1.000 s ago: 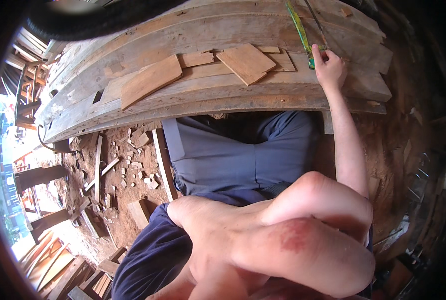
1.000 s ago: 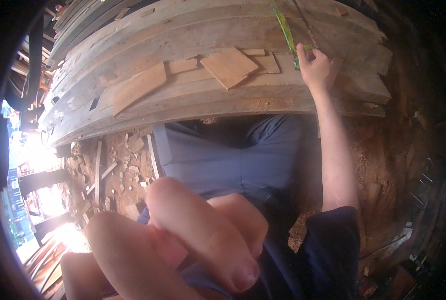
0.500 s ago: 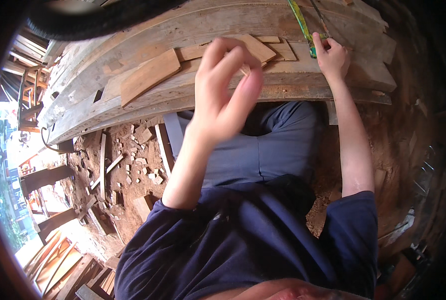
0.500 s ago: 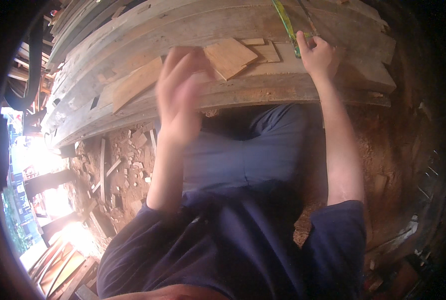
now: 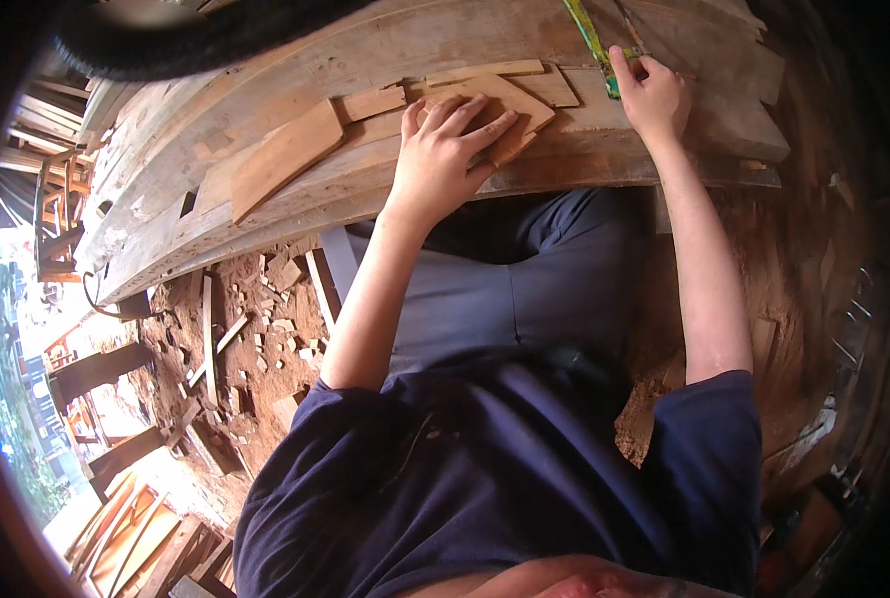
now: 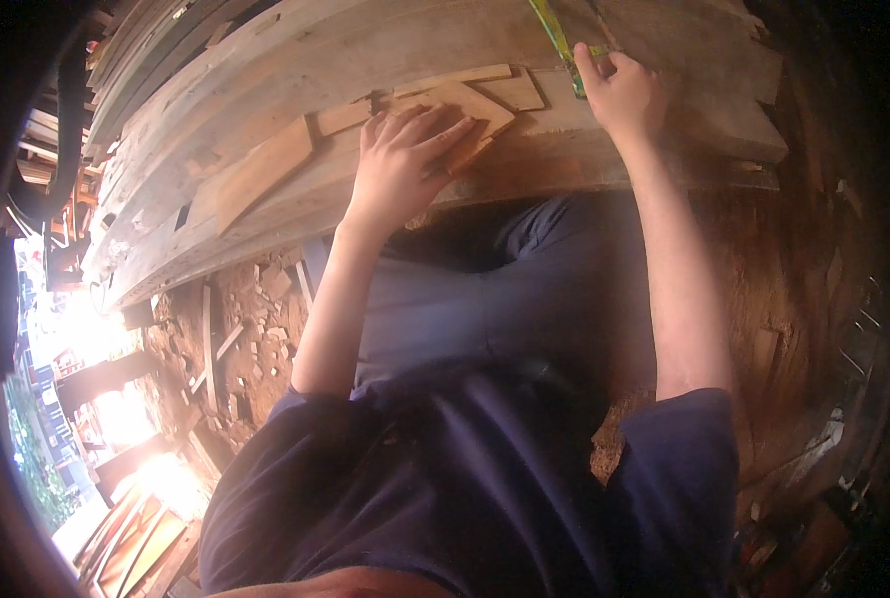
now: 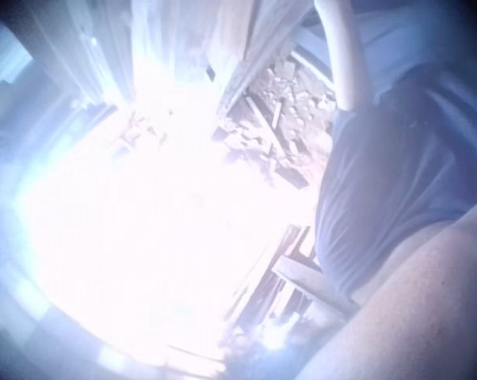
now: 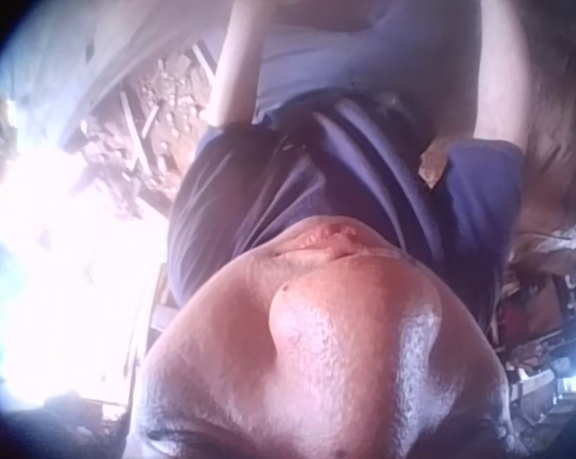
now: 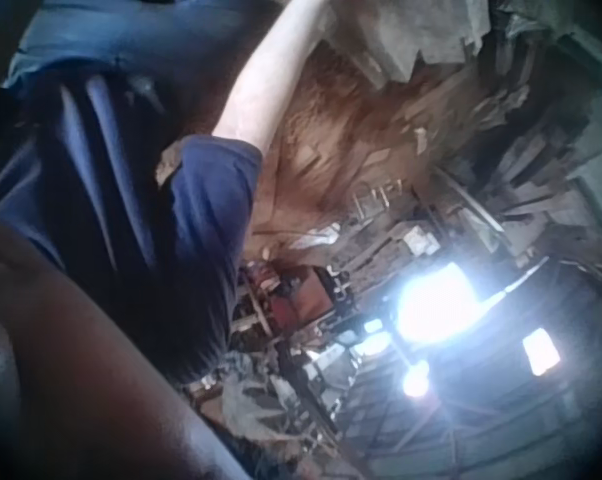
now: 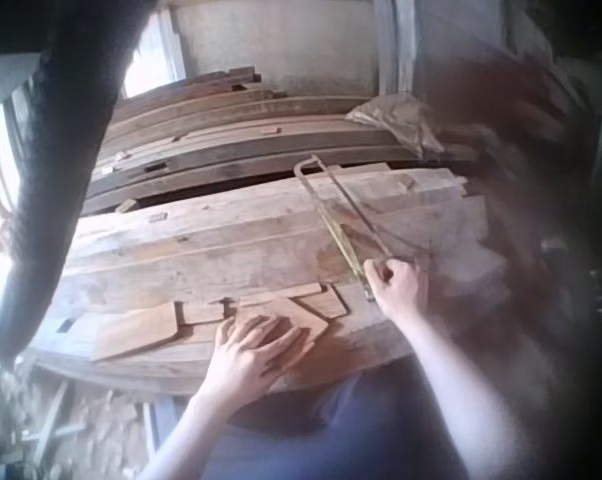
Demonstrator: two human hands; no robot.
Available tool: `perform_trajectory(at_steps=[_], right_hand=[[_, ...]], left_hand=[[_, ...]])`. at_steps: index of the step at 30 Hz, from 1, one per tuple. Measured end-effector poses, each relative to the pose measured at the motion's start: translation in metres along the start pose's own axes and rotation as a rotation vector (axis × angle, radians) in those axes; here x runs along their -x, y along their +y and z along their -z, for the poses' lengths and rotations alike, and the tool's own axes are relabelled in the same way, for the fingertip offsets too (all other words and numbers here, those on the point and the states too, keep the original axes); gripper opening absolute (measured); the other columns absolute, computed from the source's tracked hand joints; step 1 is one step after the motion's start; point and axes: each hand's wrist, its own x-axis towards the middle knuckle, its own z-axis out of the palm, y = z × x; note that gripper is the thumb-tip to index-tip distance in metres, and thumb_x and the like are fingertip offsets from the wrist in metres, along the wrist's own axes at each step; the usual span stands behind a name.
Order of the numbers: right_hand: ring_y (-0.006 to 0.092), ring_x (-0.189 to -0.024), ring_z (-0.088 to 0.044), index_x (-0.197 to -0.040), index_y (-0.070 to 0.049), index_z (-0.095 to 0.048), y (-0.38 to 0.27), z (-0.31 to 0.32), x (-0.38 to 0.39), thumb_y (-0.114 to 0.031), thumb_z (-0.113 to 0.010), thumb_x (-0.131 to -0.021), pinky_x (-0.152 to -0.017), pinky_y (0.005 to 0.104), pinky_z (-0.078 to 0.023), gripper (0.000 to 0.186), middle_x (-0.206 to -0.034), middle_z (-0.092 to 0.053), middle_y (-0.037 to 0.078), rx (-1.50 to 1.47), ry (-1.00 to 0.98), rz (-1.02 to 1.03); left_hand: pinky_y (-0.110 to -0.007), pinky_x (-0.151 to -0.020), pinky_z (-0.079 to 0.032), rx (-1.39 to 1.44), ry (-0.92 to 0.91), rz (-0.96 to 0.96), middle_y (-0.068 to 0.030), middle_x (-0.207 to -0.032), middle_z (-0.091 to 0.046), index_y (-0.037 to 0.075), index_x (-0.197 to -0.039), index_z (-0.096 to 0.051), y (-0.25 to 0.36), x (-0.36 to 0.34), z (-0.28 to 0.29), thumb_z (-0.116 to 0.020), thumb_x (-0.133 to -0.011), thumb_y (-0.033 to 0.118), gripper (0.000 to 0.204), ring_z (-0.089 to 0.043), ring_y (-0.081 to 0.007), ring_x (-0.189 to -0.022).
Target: The person uses a hand saw to cut small rectangular pieces of wood on a workbench. They repeatedly position the wood, saw through it, and then move the cut pieces aside.
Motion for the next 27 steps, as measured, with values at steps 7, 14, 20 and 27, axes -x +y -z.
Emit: perform_trajectory(at_steps=[7,14,20,27], right_hand=[[0.031,-0.067,-0.07,-0.075,-0.009,-0.073,-0.004,0.001,0.0,-0.066,-0.063,-0.091,-0.065,0.0422,-0.053,0.061,-0.064,-0.069,0.008,0.015,0.007,-0.041],[0.0321,-0.07,-0.071,-0.076,-0.009,-0.074,-0.004,0.002,0.0,-0.068,-0.062,-0.091,-0.066,0.043,-0.054,0.061,-0.066,-0.07,0.01,0.001,0.009,-0.023],[0.0322,-0.067,-0.07,-0.075,-0.008,-0.073,-0.001,-0.002,0.0,-0.067,-0.063,-0.091,-0.063,0.0424,-0.053,0.062,-0.064,-0.069,0.01,0.002,0.037,0.0],[0.0322,-0.068,-0.071,-0.076,-0.009,-0.073,-0.001,0.0,0.0,-0.069,-0.062,-0.09,-0.064,0.0422,-0.053,0.062,-0.065,-0.069,0.009,0.001,0.005,-0.027]], left_hand=[[-0.034,-0.101,-0.049,0.632,0.189,0.386,-0.0119,-0.108,-0.074,0.009,-0.12,-0.068,0.009,-0.023,0.062,-0.07,-0.097,0.013,0.023,-0.069,-0.0249,-0.104],[-0.026,-0.087,-0.049,1.281,0.306,0.761,-0.0064,-0.104,-0.071,-0.006,-0.111,-0.065,0.002,-0.054,0.075,-0.069,-0.097,0.018,0.028,-0.063,-0.0114,-0.097],[-0.026,-0.085,-0.048,1.26,0.224,0.921,-0.0073,-0.102,-0.07,-0.003,-0.111,-0.068,0.005,-0.039,0.057,-0.073,-0.092,0.025,0.034,-0.061,-0.0111,-0.094],[-0.031,-0.091,-0.05,1.232,0.091,0.747,-0.0085,-0.106,-0.072,-0.001,-0.114,-0.071,0.007,-0.035,0.059,-0.081,-0.088,0.033,0.045,-0.065,-0.0175,-0.099]])
